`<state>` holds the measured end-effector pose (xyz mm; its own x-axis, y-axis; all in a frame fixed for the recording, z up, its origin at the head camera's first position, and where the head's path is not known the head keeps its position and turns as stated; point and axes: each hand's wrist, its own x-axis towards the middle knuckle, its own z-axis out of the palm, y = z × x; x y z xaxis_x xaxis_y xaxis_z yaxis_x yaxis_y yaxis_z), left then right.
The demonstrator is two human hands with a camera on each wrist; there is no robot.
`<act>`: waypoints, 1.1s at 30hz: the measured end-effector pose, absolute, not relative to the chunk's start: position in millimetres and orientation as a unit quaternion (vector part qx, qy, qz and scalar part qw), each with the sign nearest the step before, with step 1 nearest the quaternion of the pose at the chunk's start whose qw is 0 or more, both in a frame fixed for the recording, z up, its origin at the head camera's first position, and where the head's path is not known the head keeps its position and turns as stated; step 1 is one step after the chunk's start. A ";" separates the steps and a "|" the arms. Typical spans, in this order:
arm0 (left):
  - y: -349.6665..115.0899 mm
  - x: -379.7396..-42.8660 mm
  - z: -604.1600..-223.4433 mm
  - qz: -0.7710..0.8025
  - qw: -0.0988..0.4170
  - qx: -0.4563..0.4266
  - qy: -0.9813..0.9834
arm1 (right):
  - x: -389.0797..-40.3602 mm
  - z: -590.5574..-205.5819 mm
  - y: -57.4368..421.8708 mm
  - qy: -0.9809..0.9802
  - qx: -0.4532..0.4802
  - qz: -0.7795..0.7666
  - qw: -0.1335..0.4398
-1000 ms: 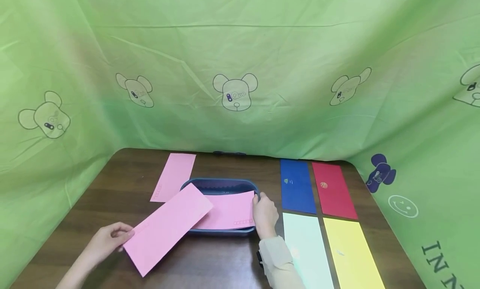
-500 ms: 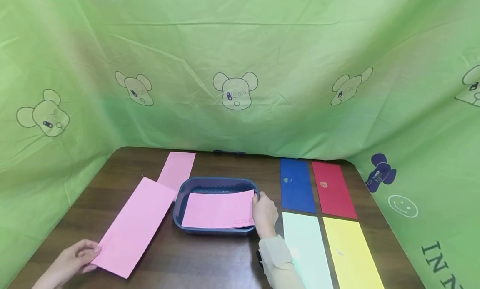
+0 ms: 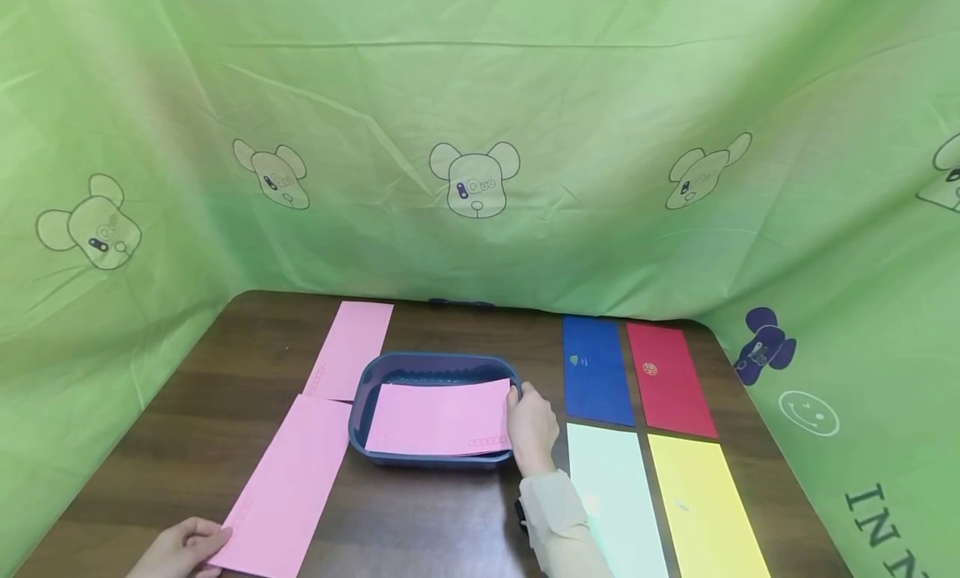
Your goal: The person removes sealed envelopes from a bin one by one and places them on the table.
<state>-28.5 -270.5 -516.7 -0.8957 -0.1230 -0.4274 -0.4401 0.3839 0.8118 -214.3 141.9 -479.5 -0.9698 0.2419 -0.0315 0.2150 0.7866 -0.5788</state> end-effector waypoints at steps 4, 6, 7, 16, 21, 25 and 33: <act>-260.8 -29.5 -514.0 0.421 0.126 -0.191 0.878 | -214.5 -479.6 142.8 -0.944 -0.121 0.306 0.017; -257.5 -30.0 -512.5 0.375 0.120 -0.190 0.899 | -214.4 -479.7 143.1 -0.944 -0.120 0.308 0.015; -256.1 -30.4 -511.9 0.357 0.119 -0.188 0.907 | -214.4 -479.9 143.3 -0.943 -0.120 0.309 0.015; -250.0 -29.8 -509.6 0.322 0.137 -0.173 0.921 | -214.0 -480.3 144.9 -0.942 -0.120 0.311 0.022; -248.5 -30.1 -509.2 0.312 0.137 -0.174 0.924 | -214.4 -480.4 144.5 -0.942 -0.120 0.312 0.022; -247.5 -29.6 -507.4 0.306 0.138 -0.177 0.925 | -214.0 -479.9 143.5 -0.943 -0.118 0.311 0.023; -250.4 -29.2 -511.4 0.303 0.144 -0.184 0.924 | -213.7 -477.3 142.1 -0.941 -0.119 0.316 0.018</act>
